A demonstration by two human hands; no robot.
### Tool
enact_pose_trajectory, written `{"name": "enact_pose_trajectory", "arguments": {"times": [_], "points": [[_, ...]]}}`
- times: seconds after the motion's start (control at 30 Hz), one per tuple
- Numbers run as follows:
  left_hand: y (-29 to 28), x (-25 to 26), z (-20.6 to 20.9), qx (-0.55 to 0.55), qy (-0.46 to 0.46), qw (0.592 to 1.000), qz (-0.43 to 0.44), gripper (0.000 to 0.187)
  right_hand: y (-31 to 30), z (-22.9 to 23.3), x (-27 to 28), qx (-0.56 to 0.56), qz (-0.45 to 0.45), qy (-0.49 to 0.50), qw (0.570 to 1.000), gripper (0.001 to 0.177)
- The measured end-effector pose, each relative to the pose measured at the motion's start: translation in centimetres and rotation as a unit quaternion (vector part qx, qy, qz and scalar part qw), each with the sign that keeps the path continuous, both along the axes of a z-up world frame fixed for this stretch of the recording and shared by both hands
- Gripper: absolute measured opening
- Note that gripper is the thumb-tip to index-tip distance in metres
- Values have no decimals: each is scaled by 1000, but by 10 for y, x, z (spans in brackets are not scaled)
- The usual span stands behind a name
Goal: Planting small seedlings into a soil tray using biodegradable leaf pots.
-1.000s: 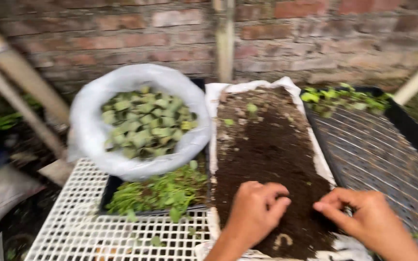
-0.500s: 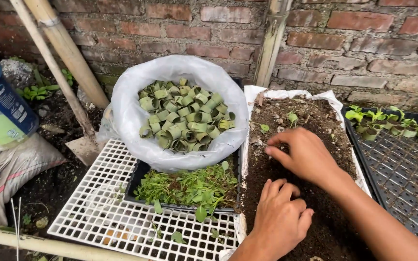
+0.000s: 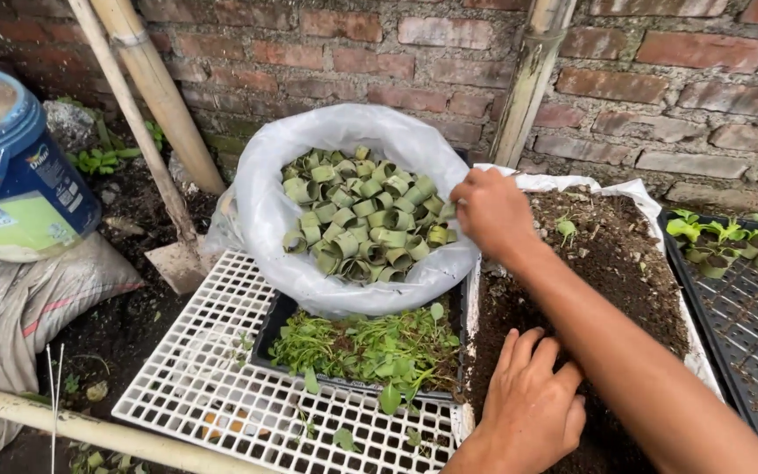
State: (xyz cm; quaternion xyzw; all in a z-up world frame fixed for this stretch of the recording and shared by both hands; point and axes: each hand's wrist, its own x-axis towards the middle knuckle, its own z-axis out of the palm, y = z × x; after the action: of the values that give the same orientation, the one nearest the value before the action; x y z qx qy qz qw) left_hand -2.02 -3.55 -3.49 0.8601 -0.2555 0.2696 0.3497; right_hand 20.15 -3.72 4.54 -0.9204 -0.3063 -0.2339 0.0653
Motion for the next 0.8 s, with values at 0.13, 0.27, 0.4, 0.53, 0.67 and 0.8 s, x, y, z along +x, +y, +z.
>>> {"name": "enact_pose_trajectory", "arguments": {"times": [0.13,0.27,0.4,0.53,0.67,0.8], "points": [[3,2,-4,-16,-9,1000,-11,27,-36,47,-67,81,-25,110,990,15],[22,-1,21,10,60,998,9,19,-96,53,-120,-8,-101,220,970,19],[66,3,60,24,200,975,92,25,-158,1,-144,-72,-136,275,949,23],[107,-5,75,33,262,951,160,12,-192,-52,-153,-109,-133,286,943,24],[112,-5,67,222,405,855,236,17,-198,-56,-163,-64,-58,292,953,28],[111,-2,52,326,424,800,273,26,-196,-46,-167,-31,-68,283,956,36]]}}
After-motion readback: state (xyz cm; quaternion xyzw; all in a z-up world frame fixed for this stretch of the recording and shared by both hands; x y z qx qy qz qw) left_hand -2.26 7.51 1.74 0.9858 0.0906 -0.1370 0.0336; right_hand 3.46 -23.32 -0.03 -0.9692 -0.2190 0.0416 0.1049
